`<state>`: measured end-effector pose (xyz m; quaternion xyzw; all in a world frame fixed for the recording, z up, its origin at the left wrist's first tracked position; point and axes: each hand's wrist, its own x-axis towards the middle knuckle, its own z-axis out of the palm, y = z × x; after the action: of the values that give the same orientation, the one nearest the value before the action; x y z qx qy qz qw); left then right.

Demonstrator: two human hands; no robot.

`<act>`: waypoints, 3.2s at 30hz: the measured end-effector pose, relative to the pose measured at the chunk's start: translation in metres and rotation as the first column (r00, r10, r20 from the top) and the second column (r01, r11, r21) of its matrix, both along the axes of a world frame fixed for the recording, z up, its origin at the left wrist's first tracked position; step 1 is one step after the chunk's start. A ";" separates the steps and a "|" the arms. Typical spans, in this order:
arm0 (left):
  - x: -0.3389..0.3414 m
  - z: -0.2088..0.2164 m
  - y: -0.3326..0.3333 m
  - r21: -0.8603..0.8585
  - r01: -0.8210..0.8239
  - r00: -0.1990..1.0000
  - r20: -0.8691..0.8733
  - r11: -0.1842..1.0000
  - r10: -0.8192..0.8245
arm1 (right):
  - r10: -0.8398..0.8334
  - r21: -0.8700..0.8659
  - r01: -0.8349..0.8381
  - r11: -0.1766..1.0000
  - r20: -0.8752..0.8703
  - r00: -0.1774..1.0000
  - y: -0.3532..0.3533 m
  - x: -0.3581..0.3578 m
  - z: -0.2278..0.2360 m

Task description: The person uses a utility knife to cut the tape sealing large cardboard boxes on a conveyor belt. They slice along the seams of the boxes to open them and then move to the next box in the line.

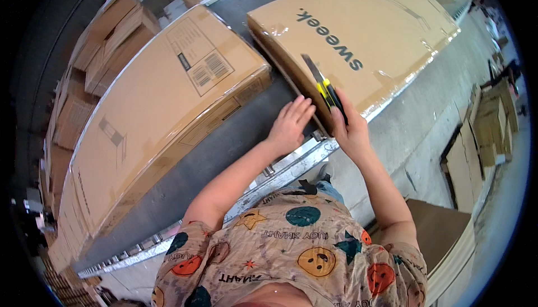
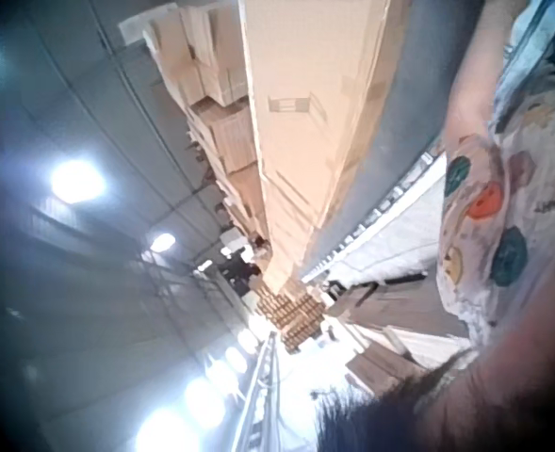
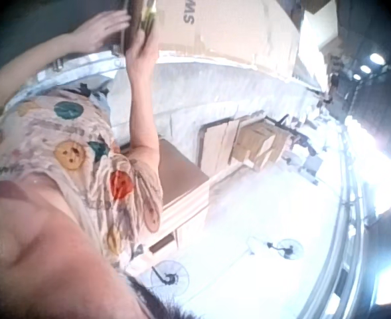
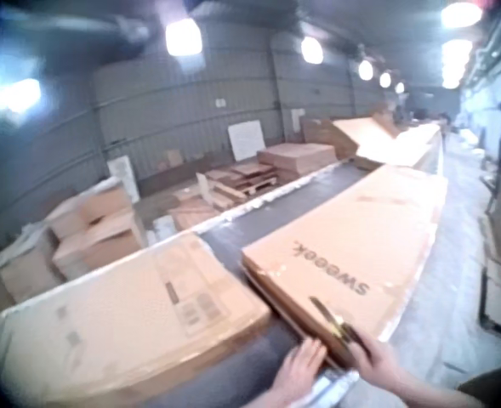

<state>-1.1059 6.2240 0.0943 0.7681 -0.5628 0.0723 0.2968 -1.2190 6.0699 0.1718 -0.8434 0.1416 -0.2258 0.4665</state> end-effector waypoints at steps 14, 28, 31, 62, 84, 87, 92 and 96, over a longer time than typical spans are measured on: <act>-0.024 0.012 0.186 -0.106 -0.797 0.592 -0.327 0.594 0.736 | -0.267 0.433 0.231 0.871 0.022 0.964 -0.067 0.029 0.010; -0.064 0.051 0.009 -0.275 -0.161 0.946 -0.316 0.948 0.068 | -0.511 0.768 0.321 0.554 0.009 0.860 -0.181 -0.027 -0.009; -0.064 0.047 -0.006 -0.289 -0.184 0.944 -0.317 0.939 0.087 | -0.453 0.903 0.149 0.403 0.055 0.890 -0.187 -0.029 0.008; -0.047 0.054 0.145 -0.258 -0.945 0.266 -0.258 0.199 0.929 | 0.619 0.173 -0.645 0.744 0.184 0.763 -0.077 0.340 0.072; 0.473 0.000 0.630 0.267 -0.962 0.186 0.513 0.050 0.838 | -0.187 -0.646 0.054 0.762 -0.139 0.973 0.099 0.278 -0.020; 0.483 0.034 0.556 0.500 -0.845 0.315 0.181 0.188 0.932 | -0.276 -0.637 0.053 0.769 -0.257 0.926 0.093 0.264 -0.018; 0.482 0.041 0.578 0.402 -0.911 0.184 0.186 0.096 0.965 | -0.247 -0.588 0.035 0.808 -0.285 0.926 0.105 0.282 -0.008; 0.475 0.051 0.537 0.379 -0.917 0.207 0.197 0.121 0.958 | -0.266 -0.588 0.070 0.805 -0.253 0.930 0.093 0.251 -0.011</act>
<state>-0.6305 6.7609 0.1452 0.9939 0.0604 0.0834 0.0390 -0.9684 6.1633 0.1613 -0.9530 0.2171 -0.1574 0.1413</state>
